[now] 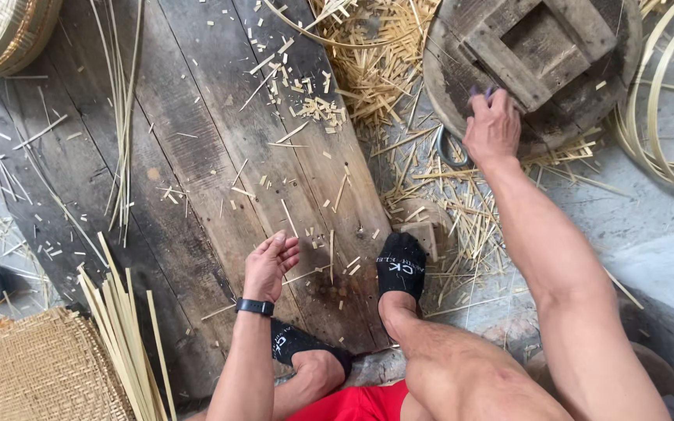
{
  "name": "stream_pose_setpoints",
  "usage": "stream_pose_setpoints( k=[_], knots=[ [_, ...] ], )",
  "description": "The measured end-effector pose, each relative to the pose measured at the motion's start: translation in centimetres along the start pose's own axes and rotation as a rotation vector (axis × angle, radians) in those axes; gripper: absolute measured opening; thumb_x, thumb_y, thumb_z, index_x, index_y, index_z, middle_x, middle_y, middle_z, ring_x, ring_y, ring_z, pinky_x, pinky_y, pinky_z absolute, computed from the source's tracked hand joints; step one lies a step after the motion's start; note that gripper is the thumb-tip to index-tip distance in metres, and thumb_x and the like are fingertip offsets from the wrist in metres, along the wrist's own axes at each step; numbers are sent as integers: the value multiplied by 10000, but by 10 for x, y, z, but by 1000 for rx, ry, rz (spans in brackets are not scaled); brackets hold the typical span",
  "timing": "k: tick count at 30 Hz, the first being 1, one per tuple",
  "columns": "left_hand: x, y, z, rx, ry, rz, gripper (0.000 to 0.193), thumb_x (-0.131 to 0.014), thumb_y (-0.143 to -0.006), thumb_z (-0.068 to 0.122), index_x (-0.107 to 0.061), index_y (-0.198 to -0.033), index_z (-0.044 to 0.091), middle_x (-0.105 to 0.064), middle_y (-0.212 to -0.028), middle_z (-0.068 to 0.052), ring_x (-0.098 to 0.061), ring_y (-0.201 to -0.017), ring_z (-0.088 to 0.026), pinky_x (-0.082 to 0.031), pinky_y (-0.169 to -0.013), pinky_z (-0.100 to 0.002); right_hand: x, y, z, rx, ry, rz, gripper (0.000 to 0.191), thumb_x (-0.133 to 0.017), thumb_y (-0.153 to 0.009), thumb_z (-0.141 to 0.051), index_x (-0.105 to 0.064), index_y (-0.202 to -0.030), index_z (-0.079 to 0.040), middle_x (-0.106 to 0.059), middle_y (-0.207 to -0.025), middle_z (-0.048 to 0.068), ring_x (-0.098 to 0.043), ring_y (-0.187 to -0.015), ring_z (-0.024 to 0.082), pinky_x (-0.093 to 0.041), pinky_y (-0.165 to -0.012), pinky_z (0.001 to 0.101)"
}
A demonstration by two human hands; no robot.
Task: The person assembles a round woven basket by placing a pre-woven mat into a circular frame, securing it with clips, and trimming excess strands with shears. The person repeats the process for a second basket, using a wooden mold to press the frame and mat together before trimming.
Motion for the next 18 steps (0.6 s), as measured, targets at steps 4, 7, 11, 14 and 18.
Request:
stream_pose_setpoints(
  k=[4,7,11,14,18],
  knots=[
    [9,-13,-13,-15,2,45,285,-675,-973,225,-679,-1170,18,-755,-1005,-113,-720,-820,-174,-612,-695,-307,-22,41,3,-100,-187,-146,96,-686,-952,-80,-653,-1039,-53,-589,-1099,139,-656,-969,306,-541,-832,430],
    [3,-16,-12,-34,22,35,285,-681,-963,230,-682,-1166,30,-758,-973,-95,-714,-780,-157,-609,-678,-292,-12,71,2,14,-179,-234,127,-725,-854,-172,-690,-965,-121,-629,-1019,112,-646,-954,339,-513,-840,489],
    [-12,-13,-10,-27,-7,47,283,-701,-958,230,-688,-1145,17,-766,-937,-94,-713,-742,-140,-608,-660,-283,17,44,17,166,-77,-27,251,-729,-915,-185,-633,-1137,-116,-589,-1165,105,-551,-1115,283,-451,-1015,449],
    [-24,-7,-9,-17,-65,38,295,-703,-970,244,-695,-1140,3,-767,-934,-85,-696,-728,-119,-594,-646,-266,13,-4,27,90,12,7,449,-777,-897,-204,-557,-1266,-76,-497,-1312,141,-458,-1295,323,-383,-1133,500],
    [-35,0,-14,-34,-24,11,304,-693,-973,243,-698,-1169,11,-755,-952,-85,-691,-748,-116,-588,-643,-255,7,-62,38,-36,30,-40,602,-821,-842,-242,-542,-1342,-56,-456,-1362,216,-379,-1353,443,-301,-1150,603]
  ],
)
Point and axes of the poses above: each hand's wrist, its own y-axis away from the middle knuckle, its own x-axis out of the back of the hand, z = x × y, the point moved 4 cm from there along -y, towards the middle knuckle
